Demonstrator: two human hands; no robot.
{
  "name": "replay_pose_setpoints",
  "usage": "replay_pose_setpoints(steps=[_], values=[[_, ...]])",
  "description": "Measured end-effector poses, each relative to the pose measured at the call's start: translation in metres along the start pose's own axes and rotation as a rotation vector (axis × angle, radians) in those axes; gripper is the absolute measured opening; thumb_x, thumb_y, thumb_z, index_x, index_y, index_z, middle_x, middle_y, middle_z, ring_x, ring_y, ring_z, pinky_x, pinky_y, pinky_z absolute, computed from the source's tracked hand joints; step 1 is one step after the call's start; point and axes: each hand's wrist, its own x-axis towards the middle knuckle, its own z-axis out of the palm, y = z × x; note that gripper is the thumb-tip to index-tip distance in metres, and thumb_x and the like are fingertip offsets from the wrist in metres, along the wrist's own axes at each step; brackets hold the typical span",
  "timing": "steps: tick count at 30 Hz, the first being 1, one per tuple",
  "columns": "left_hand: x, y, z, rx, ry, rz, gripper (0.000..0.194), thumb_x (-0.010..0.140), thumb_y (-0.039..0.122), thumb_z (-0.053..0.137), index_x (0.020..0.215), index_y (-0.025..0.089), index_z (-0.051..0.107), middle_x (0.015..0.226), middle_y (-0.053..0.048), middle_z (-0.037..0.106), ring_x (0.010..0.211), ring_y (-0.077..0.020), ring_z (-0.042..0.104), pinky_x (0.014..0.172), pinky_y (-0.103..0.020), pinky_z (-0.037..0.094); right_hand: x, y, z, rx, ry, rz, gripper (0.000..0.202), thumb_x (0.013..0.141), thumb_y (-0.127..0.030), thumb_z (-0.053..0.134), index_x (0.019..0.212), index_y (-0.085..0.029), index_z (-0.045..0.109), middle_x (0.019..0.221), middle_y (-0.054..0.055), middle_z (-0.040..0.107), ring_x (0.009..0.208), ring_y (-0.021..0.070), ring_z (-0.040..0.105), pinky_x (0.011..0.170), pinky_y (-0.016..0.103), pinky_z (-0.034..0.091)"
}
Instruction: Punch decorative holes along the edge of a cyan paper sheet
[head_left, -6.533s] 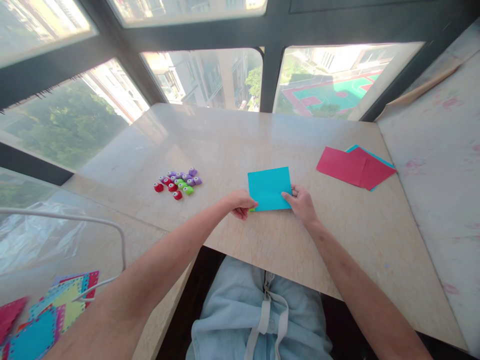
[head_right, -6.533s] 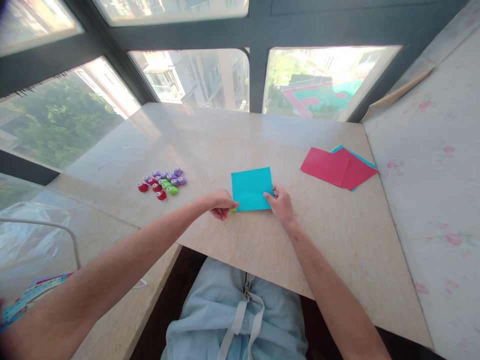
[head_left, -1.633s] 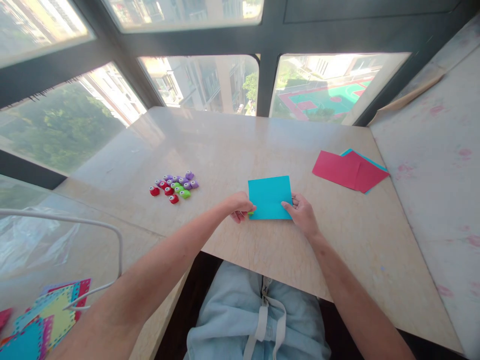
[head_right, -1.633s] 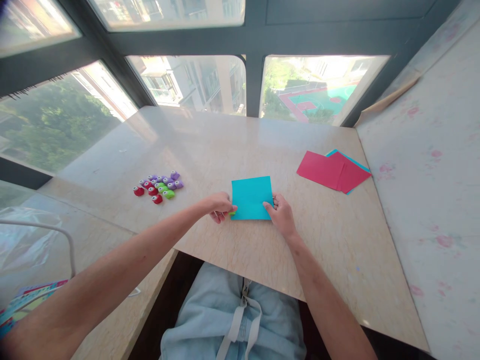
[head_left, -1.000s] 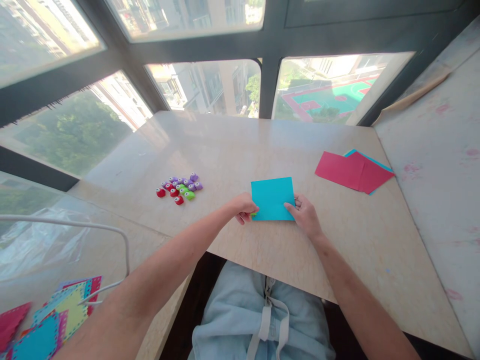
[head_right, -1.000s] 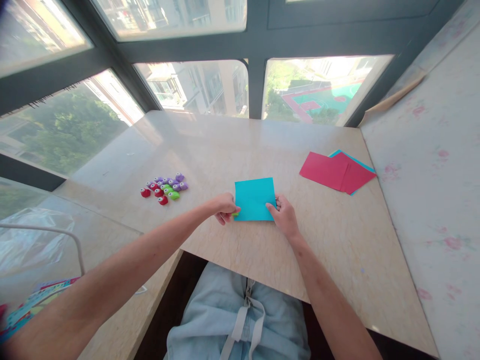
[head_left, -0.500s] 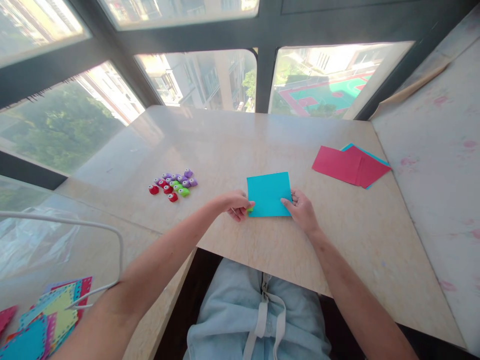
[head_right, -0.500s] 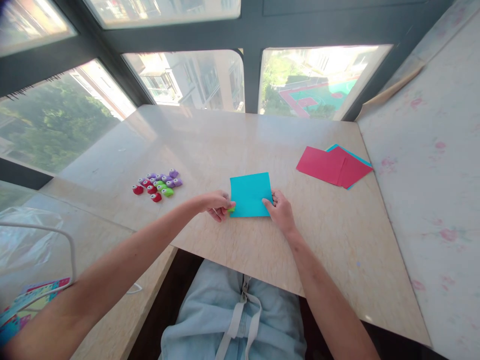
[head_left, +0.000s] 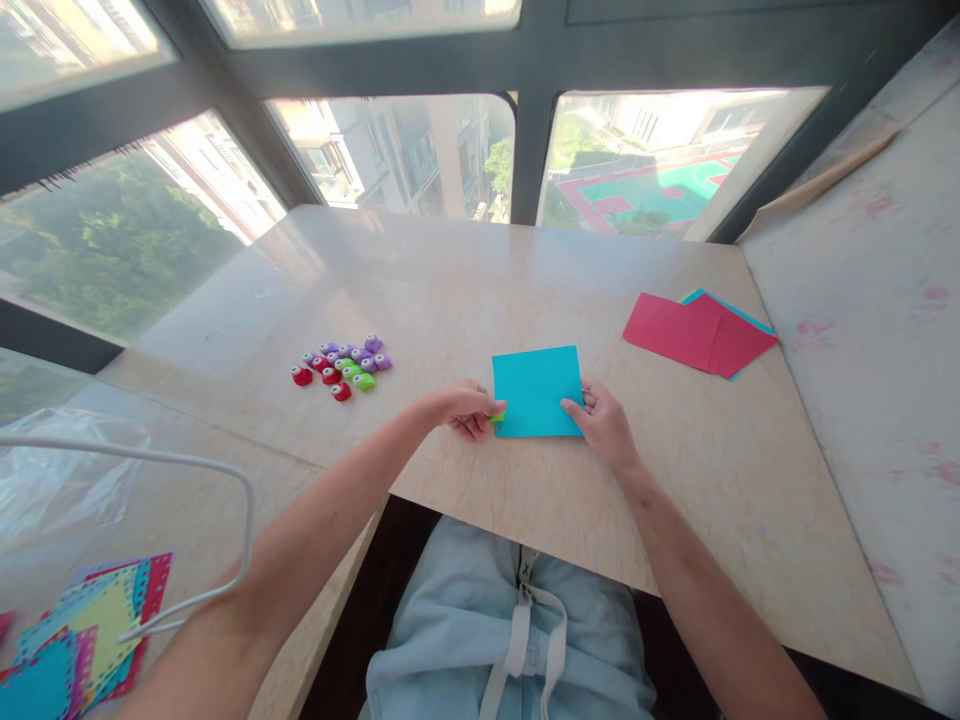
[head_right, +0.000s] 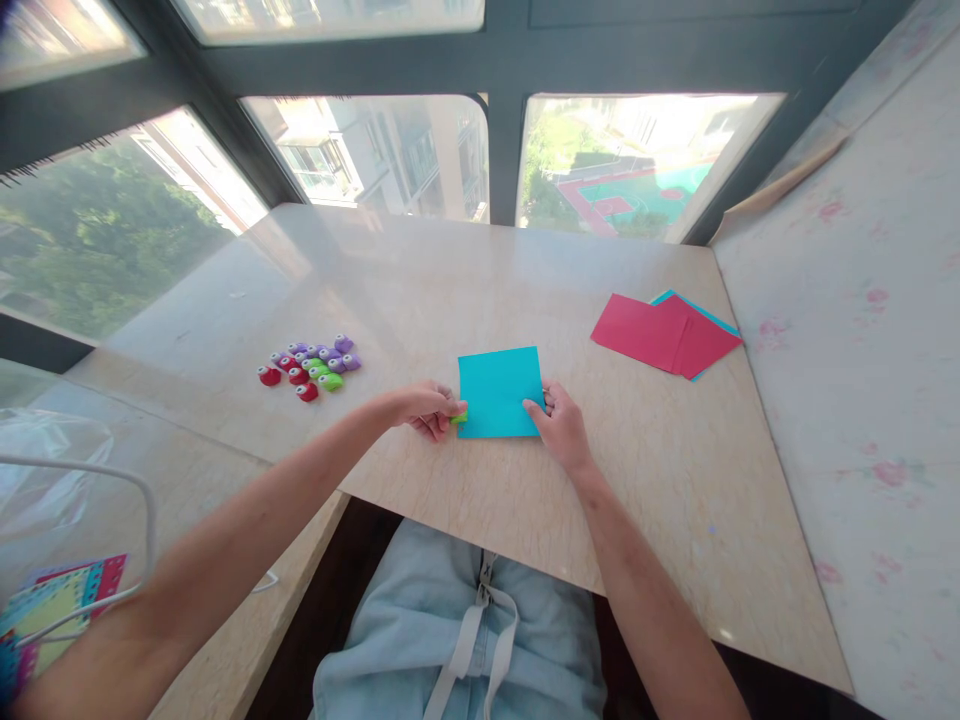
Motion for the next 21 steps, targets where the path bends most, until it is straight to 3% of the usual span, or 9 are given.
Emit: replay_pose_setpoints(steps=[14, 21], values=[[0.005, -0.012, -0.002, -0.1, -0.005, 0.038, 0.036, 0.086, 0.042, 0.066, 0.072, 0.011, 0.055, 0.066, -0.008, 0.065, 0.059, -0.0171, 0.065, 0.068, -0.035, 0.055, -0.01, -0.006, -0.007, 0.062, -0.027, 0.065, 0.059, 0.076, -0.051, 0.073, 0.119, -0.014, 0.057, 0.114, 0.015, 0.067, 0.098, 0.0276, 0.067, 0.082, 0.041, 0.059], [0.008, -0.025, -0.002, -0.19, 0.019, 0.125, 0.045, 0.073, 0.052, 0.077, 0.078, 0.012, 0.056, 0.069, -0.008, 0.067, 0.058, -0.0175, 0.065, 0.061, -0.032, 0.055, -0.02, -0.004, -0.017, 0.071, 0.017, 0.099, 0.064, 0.073, -0.053, 0.076, 0.121, -0.014, 0.056, 0.116, 0.015, 0.066, 0.103, 0.0281, 0.065, 0.087, 0.04, 0.056]])
